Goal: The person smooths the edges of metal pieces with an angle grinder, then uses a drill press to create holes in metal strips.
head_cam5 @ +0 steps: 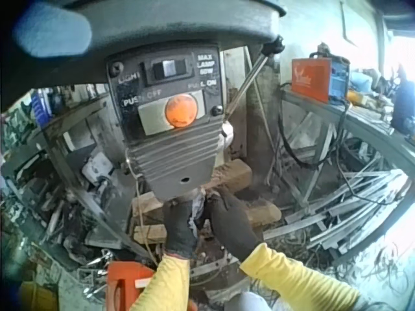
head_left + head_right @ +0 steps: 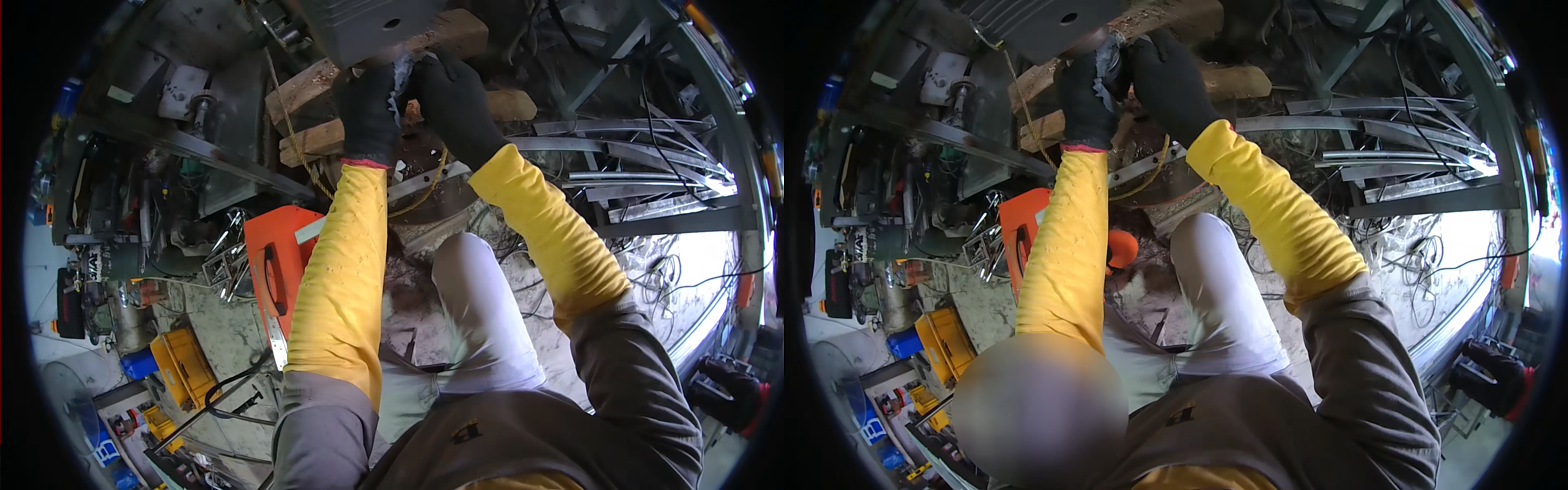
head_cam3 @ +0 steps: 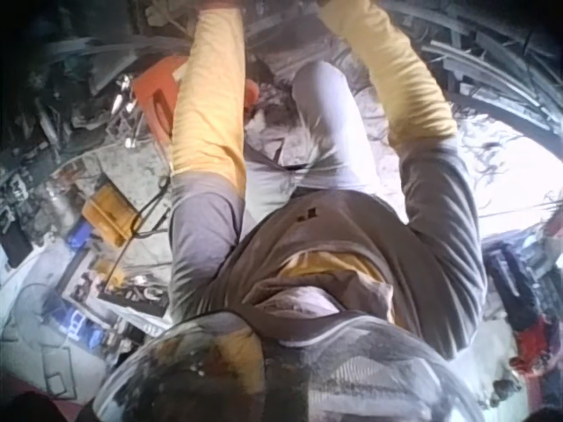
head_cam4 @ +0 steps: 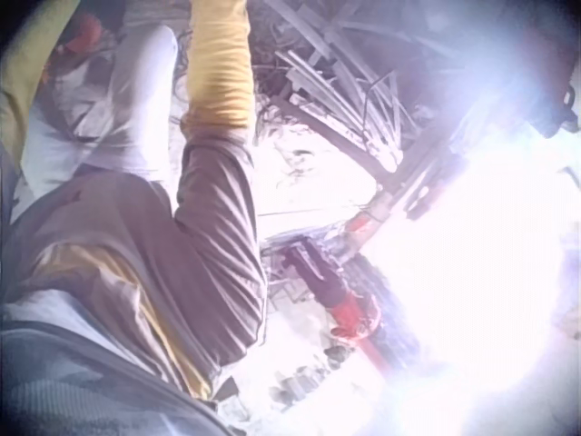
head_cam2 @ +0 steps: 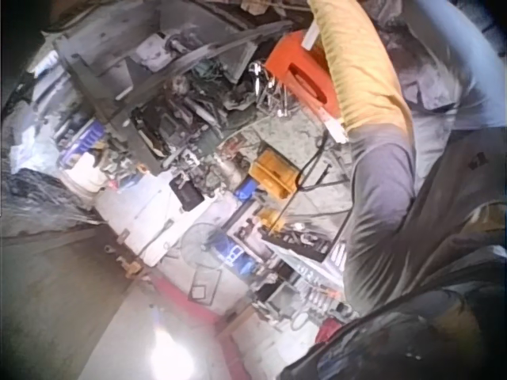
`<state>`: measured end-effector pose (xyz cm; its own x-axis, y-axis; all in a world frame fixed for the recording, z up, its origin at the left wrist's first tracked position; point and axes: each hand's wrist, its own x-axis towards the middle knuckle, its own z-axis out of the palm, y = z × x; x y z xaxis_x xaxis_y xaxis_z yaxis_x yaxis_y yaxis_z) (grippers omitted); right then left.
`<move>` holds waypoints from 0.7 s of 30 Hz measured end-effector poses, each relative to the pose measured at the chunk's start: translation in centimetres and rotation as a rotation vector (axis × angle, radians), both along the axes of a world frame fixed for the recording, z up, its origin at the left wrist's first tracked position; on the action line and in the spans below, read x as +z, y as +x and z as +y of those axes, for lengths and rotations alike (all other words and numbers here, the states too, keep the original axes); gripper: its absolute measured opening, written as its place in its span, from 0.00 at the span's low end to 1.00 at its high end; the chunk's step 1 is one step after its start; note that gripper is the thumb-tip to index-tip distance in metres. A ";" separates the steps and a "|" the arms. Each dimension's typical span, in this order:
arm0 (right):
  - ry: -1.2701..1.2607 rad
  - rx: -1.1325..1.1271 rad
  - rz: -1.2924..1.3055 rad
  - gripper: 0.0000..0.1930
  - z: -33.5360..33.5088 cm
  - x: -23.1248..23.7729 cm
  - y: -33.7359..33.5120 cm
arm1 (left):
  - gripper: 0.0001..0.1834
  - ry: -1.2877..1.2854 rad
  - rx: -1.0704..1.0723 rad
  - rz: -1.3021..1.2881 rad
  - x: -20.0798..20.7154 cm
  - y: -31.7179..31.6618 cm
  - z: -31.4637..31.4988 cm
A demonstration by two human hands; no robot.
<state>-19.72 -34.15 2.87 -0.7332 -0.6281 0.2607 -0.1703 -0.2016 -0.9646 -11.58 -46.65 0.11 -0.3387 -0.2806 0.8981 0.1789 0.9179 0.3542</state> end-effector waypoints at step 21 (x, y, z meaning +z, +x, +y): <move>-0.088 -0.101 0.555 0.14 -0.3 -0.5 -1.3 | 0.15 0.392 -0.292 0.102 0.9 0.5 1.4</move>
